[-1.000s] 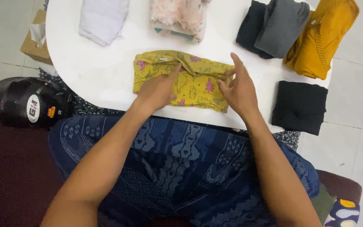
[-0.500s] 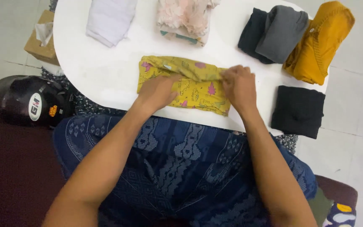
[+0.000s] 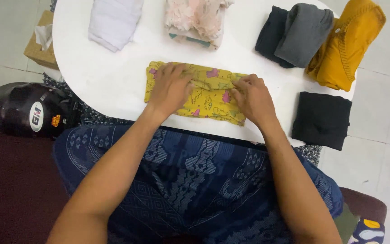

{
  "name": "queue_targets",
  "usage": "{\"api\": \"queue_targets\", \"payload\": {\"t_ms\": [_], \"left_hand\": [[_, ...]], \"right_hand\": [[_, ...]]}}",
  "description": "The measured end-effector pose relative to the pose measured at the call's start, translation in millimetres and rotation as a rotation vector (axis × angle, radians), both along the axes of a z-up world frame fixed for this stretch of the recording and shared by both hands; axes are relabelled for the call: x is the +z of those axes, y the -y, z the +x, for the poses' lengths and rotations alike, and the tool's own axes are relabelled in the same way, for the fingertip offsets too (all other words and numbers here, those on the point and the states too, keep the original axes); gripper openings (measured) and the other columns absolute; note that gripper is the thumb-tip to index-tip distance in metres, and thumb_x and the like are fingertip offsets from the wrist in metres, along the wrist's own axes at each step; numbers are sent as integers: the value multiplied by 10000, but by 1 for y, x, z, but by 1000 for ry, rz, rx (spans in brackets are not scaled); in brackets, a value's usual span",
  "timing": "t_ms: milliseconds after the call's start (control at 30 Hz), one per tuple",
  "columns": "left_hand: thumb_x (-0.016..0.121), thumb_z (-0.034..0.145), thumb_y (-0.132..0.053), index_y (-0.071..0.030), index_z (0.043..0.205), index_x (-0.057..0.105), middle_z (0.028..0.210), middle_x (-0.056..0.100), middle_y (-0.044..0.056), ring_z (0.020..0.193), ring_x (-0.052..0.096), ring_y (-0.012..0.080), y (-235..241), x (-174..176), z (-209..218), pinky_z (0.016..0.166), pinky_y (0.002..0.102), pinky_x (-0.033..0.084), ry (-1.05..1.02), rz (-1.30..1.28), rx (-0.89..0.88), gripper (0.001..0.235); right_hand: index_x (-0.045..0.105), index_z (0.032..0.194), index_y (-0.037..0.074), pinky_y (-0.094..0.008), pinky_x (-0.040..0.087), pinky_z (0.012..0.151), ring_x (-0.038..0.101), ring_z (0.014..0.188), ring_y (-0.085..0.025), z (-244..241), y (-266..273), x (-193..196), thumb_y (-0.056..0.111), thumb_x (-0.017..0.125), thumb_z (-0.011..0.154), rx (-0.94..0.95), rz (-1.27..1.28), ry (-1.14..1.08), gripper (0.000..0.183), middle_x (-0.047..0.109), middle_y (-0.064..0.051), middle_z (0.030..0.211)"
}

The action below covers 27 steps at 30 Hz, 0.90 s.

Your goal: Folding various items of clothing and stacking them neatly on a table.

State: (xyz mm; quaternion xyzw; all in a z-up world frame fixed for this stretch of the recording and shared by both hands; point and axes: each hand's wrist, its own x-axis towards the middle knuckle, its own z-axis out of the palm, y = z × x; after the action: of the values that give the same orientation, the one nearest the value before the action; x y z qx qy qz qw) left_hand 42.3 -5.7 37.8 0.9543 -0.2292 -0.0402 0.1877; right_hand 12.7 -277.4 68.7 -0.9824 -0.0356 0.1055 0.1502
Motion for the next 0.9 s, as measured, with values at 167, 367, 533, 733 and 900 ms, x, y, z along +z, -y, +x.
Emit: {"api": "queue_targets", "payload": {"t_ms": [167, 367, 533, 733, 900], "left_hand": [[652, 1140, -288, -94, 1048, 832, 1033, 734, 124, 1168, 697, 318, -12, -26, 15, 1200, 590, 420, 65, 7, 141, 280], [833, 964, -14, 31, 1387, 687, 1246, 649, 247, 1256, 619, 435, -30, -10, 24, 1124, 620, 443, 20, -77, 265, 450], [871, 950, -139, -28, 1419, 713, 1072, 667, 157, 1108, 627, 357, -41, -35, 32, 1080, 576, 395, -21, 16, 256, 508], [797, 970, -57, -60, 1194, 813, 1002, 677, 156, 988, 671, 352, -34, -4, 28, 921, 512, 527, -114, -90, 203, 225], [790, 975, -16, -96, 1090, 716, 974, 726, 125, 1026, 738, 377, -28, 32, 21, 937, 523, 537, 1, -224, 165, 159]], "right_hand": [[851, 1250, 132, -428, 601, 1057, 718, 1215, -308, 3, 14, -26, 314, 638, 1178, -33, 10, 59, 290, 730, -130, 1233], [708, 1438, 82, -465, 622, 996, 733, 1136, -332, 0, -4, 1, 208, 720, 1122, -172, 79, 155, 340, 711, -171, 1221], [646, 1551, 60, -459, 588, 1047, 651, 1223, -332, 8, 10, -19, 248, 802, 1080, -127, -22, 184, 531, 601, -184, 1360], [841, 1116, 120, -414, 556, 1032, 611, 1237, -288, 15, 33, -40, 227, 848, 1001, -98, -21, 179, 157, 659, -94, 1240], [688, 1024, 108, -525, 573, 956, 726, 1095, -412, 18, 55, -24, 94, 831, 888, -190, 255, 210, 197, 801, -128, 1147]]}}
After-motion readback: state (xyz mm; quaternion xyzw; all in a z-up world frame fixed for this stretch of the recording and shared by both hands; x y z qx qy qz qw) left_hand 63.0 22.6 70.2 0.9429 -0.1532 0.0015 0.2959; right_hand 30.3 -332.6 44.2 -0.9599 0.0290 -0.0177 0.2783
